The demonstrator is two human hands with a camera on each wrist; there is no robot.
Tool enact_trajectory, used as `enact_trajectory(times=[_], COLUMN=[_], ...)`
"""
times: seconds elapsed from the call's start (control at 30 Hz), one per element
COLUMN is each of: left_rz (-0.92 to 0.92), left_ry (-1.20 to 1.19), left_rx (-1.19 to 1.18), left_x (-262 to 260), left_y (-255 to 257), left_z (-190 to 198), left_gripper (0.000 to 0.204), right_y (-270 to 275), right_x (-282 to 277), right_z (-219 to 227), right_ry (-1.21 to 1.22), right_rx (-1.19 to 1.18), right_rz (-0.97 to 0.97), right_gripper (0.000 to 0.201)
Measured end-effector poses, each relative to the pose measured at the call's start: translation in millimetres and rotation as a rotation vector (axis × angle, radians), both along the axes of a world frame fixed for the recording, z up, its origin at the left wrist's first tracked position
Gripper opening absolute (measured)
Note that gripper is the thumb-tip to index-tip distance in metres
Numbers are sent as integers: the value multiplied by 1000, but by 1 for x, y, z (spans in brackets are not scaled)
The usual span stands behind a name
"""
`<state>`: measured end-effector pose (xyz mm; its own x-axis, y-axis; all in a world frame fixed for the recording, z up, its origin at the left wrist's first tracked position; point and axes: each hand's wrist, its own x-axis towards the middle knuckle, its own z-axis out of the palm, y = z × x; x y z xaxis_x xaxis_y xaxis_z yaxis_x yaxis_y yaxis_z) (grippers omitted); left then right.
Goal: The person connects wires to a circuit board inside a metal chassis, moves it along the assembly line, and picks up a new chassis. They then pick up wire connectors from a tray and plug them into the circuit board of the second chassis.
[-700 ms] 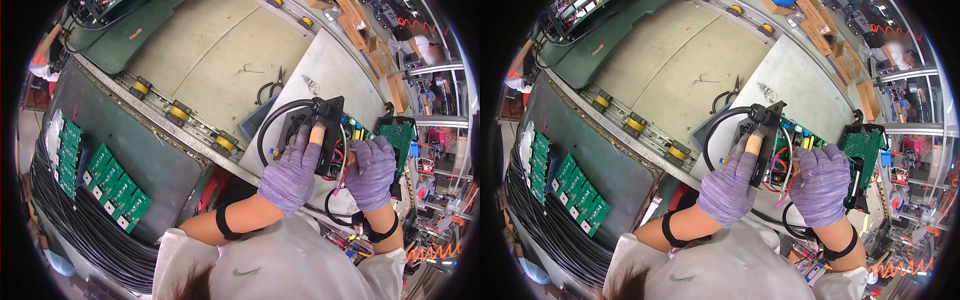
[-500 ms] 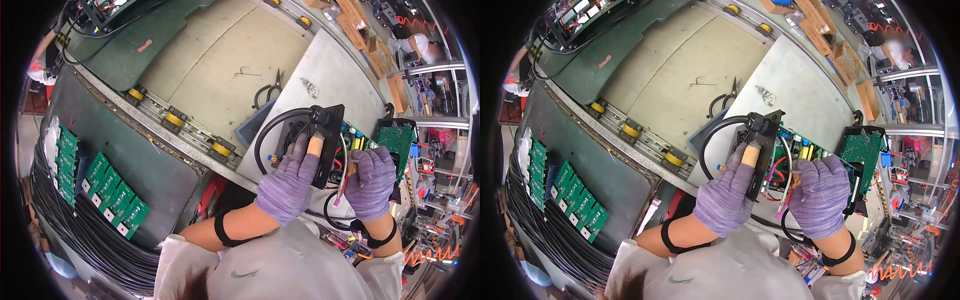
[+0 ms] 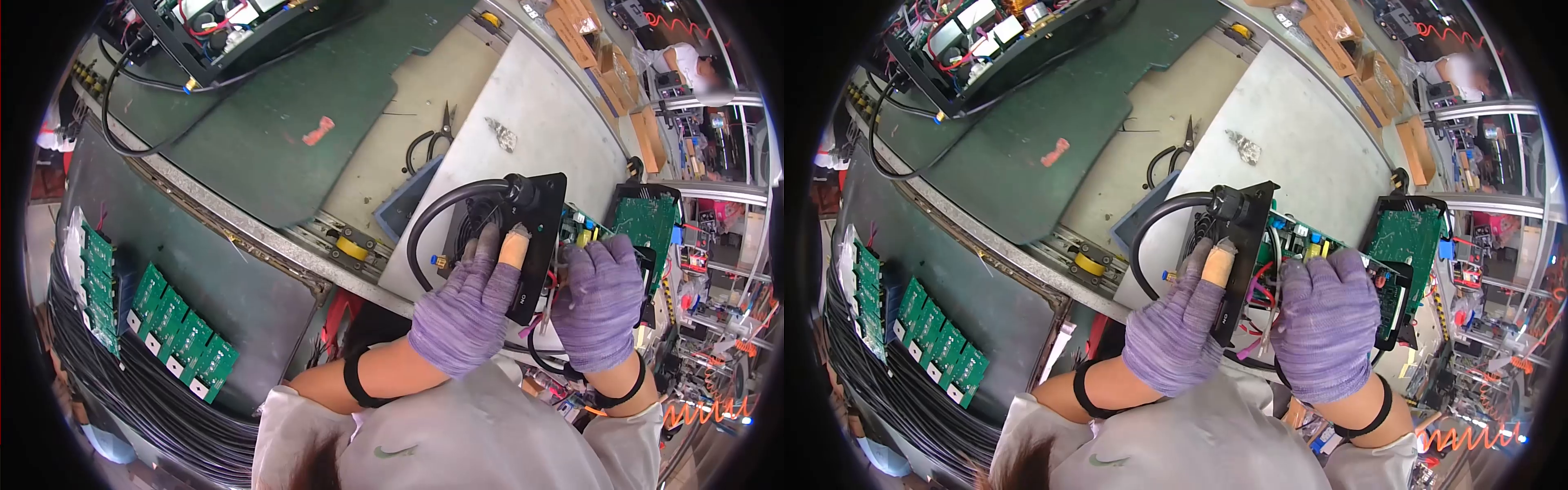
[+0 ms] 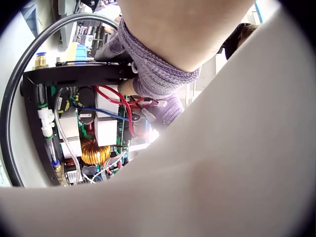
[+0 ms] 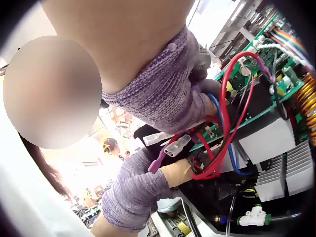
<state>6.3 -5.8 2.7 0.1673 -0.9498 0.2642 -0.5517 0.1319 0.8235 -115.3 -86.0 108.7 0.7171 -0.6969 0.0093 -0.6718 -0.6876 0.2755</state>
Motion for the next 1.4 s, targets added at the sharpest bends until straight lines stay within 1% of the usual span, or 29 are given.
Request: enact_trajectory(times=[0.1,0.2,0.23,0.33,0.43,0.53,0.6,0.7,0.77,0.83,0.87,0.97,1.07,1.1,1.2,1.23,1.33,1.37,1.4], left_rz=[-23,-8,-4,-6,-30,-85,-75,-62,-58,-63,-68,-91,-74,-74,-70,-73,-81,-81,-81], left_ry=[4,-2,-14,-44,-68,-56,-84,-116,-114,-85,-71,-42,-36,-32,-44,-33,-40,-40,-40], left_rx=[3,-28,-36,-43,-29,-36,-54,-55,-62,-48,-43,-4,-17,-10,-4,-13,-31,-39,-46], left_x=[3,1,1,-1,-12,-18,-23,-25,-25,-25,-24,-21,-21,-21,-21,-20,-20,-21,-22], left_y=[-1,-3,-3,-4,-4,-5,-4,-3,-5,-5,-4,-1,-3,-3,-3,-3,-2,-1,0], left_z=[0,-2,-4,-7,-5,-5,-6,-6,-6,-8,-9,-5,-4,-4,-2,-1,-4,-8,-10], left_gripper=[78,75,74,72,75,58,59,59,59,72,80,83,83,83,84,85,90,91,92], right_y=[8,12,11,6,0,0,1,2,1,3,5,12,23,26,29,30,30,26,24], right_x=[-8,-13,-14,-14,-17,-18,-18,-16,-13,-13,-15,-26,-40,-44,-48,-46,-43,-44,-41], right_z=[2,6,6,3,5,10,12,3,1,2,1,2,-1,-3,-6,-4,-6,-10,-9], right_ry=[-96,-137,-123,-131,-50,17,66,68,132,176,139,6,-289,-310,-316,-284,-254,-269,-279], right_rx=[-20,19,20,-24,-11,0,12,-20,-1,-6,-13,-47,-24,-25,-119,-96,-73,-122,-99], right_rz=[-26,-119,-123,-53,-52,-56,-58,-40,-45,-41,-55,-117,-248,-263,-218,-275,-330,-272,-300], right_gripper=[30,28,27,27,28,29,29,29,30,31,31,29,28,26,27,25,23,20,17])
